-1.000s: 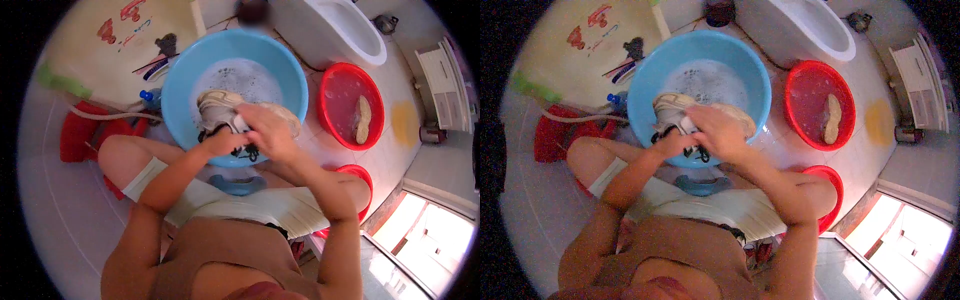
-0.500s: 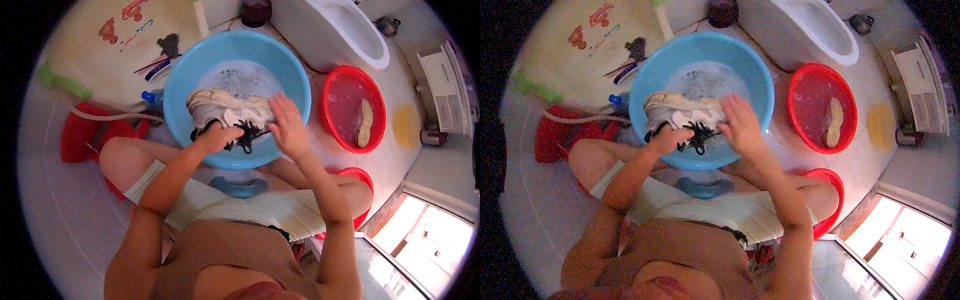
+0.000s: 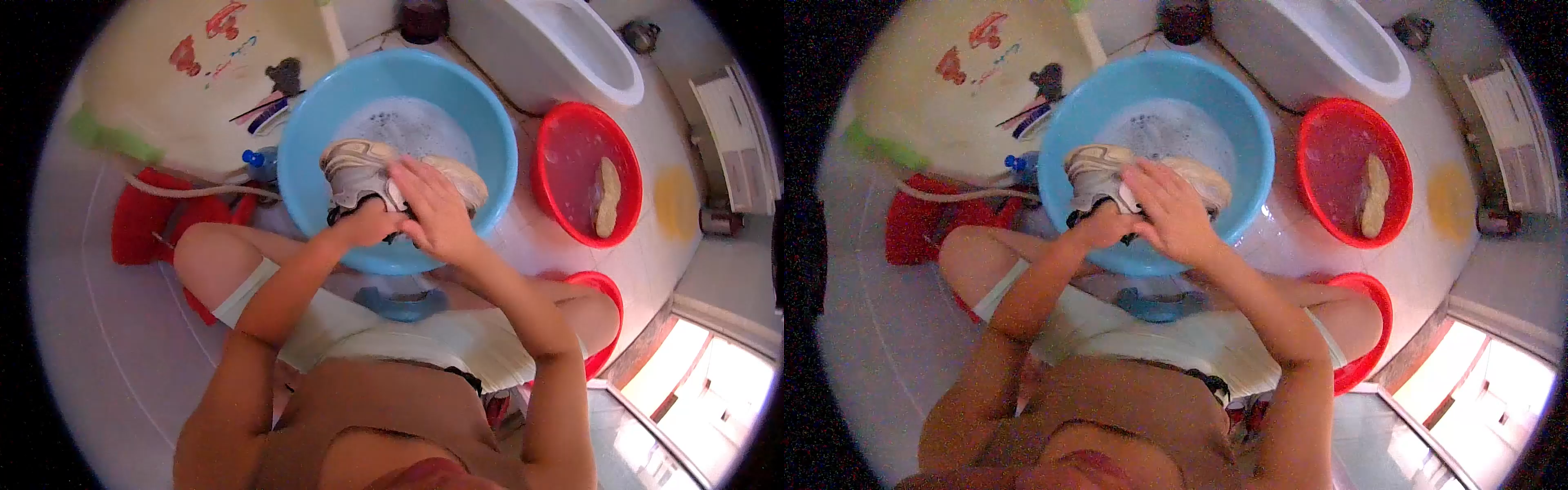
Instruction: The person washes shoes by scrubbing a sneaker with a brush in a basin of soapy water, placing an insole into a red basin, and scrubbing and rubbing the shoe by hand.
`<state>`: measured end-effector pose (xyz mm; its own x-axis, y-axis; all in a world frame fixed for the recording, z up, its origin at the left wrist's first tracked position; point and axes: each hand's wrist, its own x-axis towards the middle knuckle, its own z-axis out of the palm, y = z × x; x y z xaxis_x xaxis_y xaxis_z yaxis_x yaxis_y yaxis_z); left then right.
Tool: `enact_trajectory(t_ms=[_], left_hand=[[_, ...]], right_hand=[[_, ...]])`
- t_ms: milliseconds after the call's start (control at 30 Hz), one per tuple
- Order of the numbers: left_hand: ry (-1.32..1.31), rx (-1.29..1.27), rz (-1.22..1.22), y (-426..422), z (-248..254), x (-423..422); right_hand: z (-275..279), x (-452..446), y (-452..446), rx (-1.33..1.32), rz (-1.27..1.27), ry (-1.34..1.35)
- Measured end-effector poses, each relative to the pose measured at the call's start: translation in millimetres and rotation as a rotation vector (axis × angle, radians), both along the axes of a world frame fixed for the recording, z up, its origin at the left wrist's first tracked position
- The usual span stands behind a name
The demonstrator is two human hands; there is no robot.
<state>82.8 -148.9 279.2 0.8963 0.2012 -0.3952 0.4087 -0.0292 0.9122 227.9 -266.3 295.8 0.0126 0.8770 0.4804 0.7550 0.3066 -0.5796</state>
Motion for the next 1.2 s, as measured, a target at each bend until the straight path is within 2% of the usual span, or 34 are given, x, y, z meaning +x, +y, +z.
enact_trajectory(t_ms=[33, 67, 133, 167, 200, 233, 267, 333, 400, 433, 467, 500, 567, 600, 667, 700, 800, 900, 1000, 1100, 1167, 1200], left_hand=[[-0.139, 0.164, -0.058, -5.6, -9.7, 1.9], [-0.281, 0.331, -0.108, -10.4, -28.5, 2.2], [-0.279, 0.587, -0.228, -10.1, -44.3, -5.2], [-0.283, 0.714, -0.283, -10.5, -45.7, -7.1], [-0.309, 0.730, -0.218, -12.0, -47.7, -6.5], [-0.275, 0.617, -0.153, -10.4, -37.3, -2.3], [-0.245, 0.506, -0.082, -9.0, -27.0, 1.7], [-0.048, 0.023, 0.068, 1.7, 5.5, 6.4], [-0.288, 0.379, 0.028, 14.3, -2.8, -4.1], [-0.404, 0.552, 0.002, 21.1, -12.8, -13.1], [-0.366, 0.204, 0.110, 26.8, -32.0, -14.0], [-0.338, -0.135, 0.259, 32.8, -50.9, -14.6], [-0.219, -1.007, 0.527, 22.2, -1.8, 11.0], [-0.229, -1.034, 0.518, 19.7, 2.3, 14.8], [-0.292, -0.957, 0.346, 28.4, -32.5, 8.2], [-0.326, -0.914, 0.263, 29.6, -30.2, 9.8], [-0.212, -0.692, 0.411, 20.3, -14.5, -0.2], [-0.211, -1.007, 0.524, 30.0, -17.9, -13.1], [-0.193, -0.819, 0.644, 24.1, -18.9, -14.3], [-0.117, -0.756, 0.763, 30.8, -29.2, 0.5], [-0.190, -1.066, 0.828, 40.8, -30.8, 8.1], [-0.207, -1.100, 0.836, 45.0, -33.9, 15.2]], right_hand=[[5.6, -2.7, 10.2, -0.001, 0.033, 0.068], [12.6, -0.1, 23.2, 0.014, 0.112, -0.015], [22.1, 1.6, 46.2, 0.041, 0.281, -0.163], [20.9, 0.5, 51.5, 0.043, 0.278, -0.169], [19.9, 0.0, 55.4, 0.043, 0.275, -0.176], [19.4, 0.3, 56.8, 0.042, 0.274, -0.186], [18.9, 2.7, 52.5, -0.015, 0.151, -0.139], [13.3, 13.8, 35.5, -0.129, -0.076, -0.038], [-25.3, 39.6, 10.5, -0.225, -0.390, -0.194], [-32.2, 54.3, -4.7, -0.285, -0.417, -0.049], [-38.3, 62.7, -15.8, -0.346, -0.443, 0.098], [-49.8, 62.7, -19.5, -0.353, -0.413, 0.420], [-70.0, 67.0, -25.8, -0.331, -0.340, 1.058], [-70.7, 64.9, -23.2, -0.331, -0.388, 1.122], [-72.1, 53.5, -13.9, -0.341, -0.479, 1.254], [-74.9, 51.8, -10.3, -0.318, -0.512, 1.251], [-83.0, 45.9, -10.5, -0.253, -0.574, 1.262], [-81.3, 44.8, -7.8, -0.212, -0.561, 1.281], [-65.9, 45.1, -1.7, -0.254, -0.558, 1.255], [-45.6, 46.8, 23.7, -0.342, -0.504, 1.180], [-43.8, 43.2, 48.1, -0.393, -0.414, 1.075], [-59.4, 43.5, 62.6, -0.427, -0.397, 1.041]])
